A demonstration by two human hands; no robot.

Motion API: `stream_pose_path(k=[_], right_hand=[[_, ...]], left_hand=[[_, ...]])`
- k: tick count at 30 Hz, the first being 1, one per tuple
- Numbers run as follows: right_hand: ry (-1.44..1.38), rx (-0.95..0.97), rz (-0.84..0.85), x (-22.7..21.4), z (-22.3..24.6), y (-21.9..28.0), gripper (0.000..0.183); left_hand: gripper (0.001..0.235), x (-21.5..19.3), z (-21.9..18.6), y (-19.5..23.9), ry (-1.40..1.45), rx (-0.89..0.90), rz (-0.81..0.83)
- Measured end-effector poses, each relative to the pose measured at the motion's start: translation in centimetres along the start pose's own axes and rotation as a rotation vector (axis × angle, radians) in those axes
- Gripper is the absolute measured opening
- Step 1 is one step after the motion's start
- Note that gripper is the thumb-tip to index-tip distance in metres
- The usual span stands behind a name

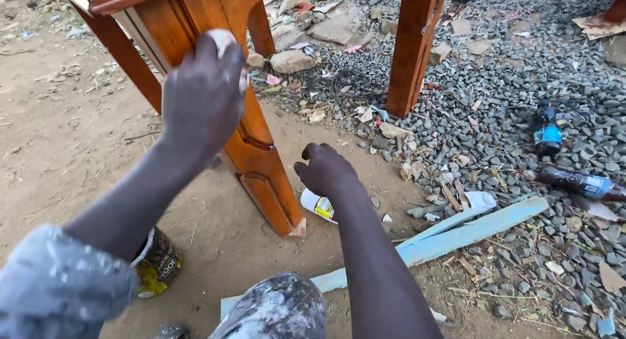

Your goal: Applying wood stain to the legs of a wooden table using a cloth rag

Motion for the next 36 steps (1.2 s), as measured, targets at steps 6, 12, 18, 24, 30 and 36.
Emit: stream_pose_path(k=[6,12,18,24,30,36], right_hand=[[0.088,-0.105,-0.009,3.4,-2.1,-3.3,0.054],[0.151,-0.078,0.087,3.3,-2.1,-2.1,0.051],[0.173,0.0,0.054,2.5,-4.6,-3.2,0.05],[0.218,0.045,0.14,2.3,-3.1,0.2,0.052],[0.251,0.029,0.186,3.1,-3.8,-2.7,0.054],[0.249,0.017,0.19,3.6,-3.0,-1.9,0.053]], left_hand=[[0.008,13.5,-11.7,15.0,0.103,0.354,0.196],[0.007,4.5,-1.3,5.4,-0.073,0.268,0.037],[0.022,5.7,-8.8,7.6,0.056,0.261,0.112],[0.01,13.9,-13.7,21.5,0.318,0.298,0.296],[0.027,0.4,-0.9,4.6,0.09,-0.032,0.279],[0.005,17.2,-16.5,25.4,0.197,0.277,0.123]])
Point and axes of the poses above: each hand's wrist, its own y-axis away from the middle knuckle, its own x-axis out of the palm, z = x × y, the point moved 3 cm from there along -y, towards the middle knuckle, and after that the axes turned 6 degrees about -z, right-handed, at the moved point
